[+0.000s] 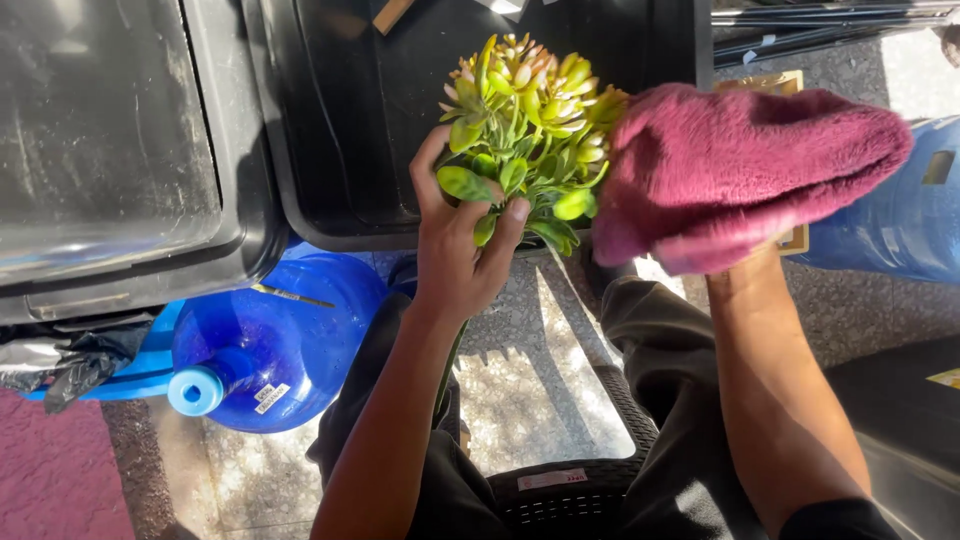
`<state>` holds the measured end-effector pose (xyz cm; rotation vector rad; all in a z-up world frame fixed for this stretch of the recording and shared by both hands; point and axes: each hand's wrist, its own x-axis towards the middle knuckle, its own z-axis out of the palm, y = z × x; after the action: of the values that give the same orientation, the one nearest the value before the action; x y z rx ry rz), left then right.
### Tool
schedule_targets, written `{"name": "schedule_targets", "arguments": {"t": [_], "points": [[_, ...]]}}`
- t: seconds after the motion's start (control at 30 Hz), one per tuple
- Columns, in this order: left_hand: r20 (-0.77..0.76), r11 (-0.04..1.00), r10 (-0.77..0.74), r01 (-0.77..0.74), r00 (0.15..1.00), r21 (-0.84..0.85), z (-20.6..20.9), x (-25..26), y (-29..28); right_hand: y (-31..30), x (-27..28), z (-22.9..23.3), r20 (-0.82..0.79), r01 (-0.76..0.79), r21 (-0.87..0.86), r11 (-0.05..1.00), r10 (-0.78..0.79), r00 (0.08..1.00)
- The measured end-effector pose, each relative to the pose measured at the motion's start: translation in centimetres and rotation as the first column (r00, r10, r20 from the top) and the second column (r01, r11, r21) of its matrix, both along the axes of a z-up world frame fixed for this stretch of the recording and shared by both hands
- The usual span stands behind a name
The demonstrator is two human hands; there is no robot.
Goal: Cleaning and wiping down artificial flowers with a cloth.
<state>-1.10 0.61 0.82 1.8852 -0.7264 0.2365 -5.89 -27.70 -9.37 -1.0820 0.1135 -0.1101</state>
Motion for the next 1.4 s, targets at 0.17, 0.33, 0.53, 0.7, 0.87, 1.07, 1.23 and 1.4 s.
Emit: {"name": "schedule_targets", "arguments": {"t": [0.17,0.33,0.53,0.7,0.87,1.07,1.23,1.4], "points": [[-0.039,1.000,0.011,-0.012,0.999,-0.011,-0.1,0.3,0.1,0.3,-0.1,1.6,0.093,0.016,-0.269,0.963,0.009,0.996],[-0.080,1.000,0.029,-0.028,0.996,0.010,-0.2,0.5,0.6,1.5,-0.5,4.3,0.165,0.057,-0.505,0.861,0.032,0.986],[-0.012,0.999,-0.001,0.002,1.000,0.040,0.3,1.1,0.0,4.4,0.3,12.0,0.261,0.148,-0.741,0.655,0.078,0.962],[-0.169,0.995,-0.058,0.071,0.984,0.068,-0.3,1.0,0.3,7.3,0.5,15.7,0.299,0.206,-0.866,0.456,0.142,0.944],[-0.054,0.973,-0.097,0.106,0.994,0.206,0.5,1.2,0.6,6.6,0.8,11.5,0.072,-0.004,-0.076,0.997,0.010,0.997],[-0.063,0.914,-0.147,0.160,0.987,0.373,0.1,0.7,-0.3,5.9,-0.6,5.5,0.149,-0.044,-0.273,0.961,0.088,0.985],[-0.044,0.853,-0.142,0.145,0.989,0.501,-0.4,0.5,-0.6,5.8,-0.9,4.0,0.254,0.093,-0.853,0.514,0.252,0.934],[-0.086,0.881,-0.114,0.141,0.990,0.451,1.7,0.0,-0.9,5.6,-0.8,5.9,0.127,-0.002,-0.532,0.847,0.081,0.989]]}}
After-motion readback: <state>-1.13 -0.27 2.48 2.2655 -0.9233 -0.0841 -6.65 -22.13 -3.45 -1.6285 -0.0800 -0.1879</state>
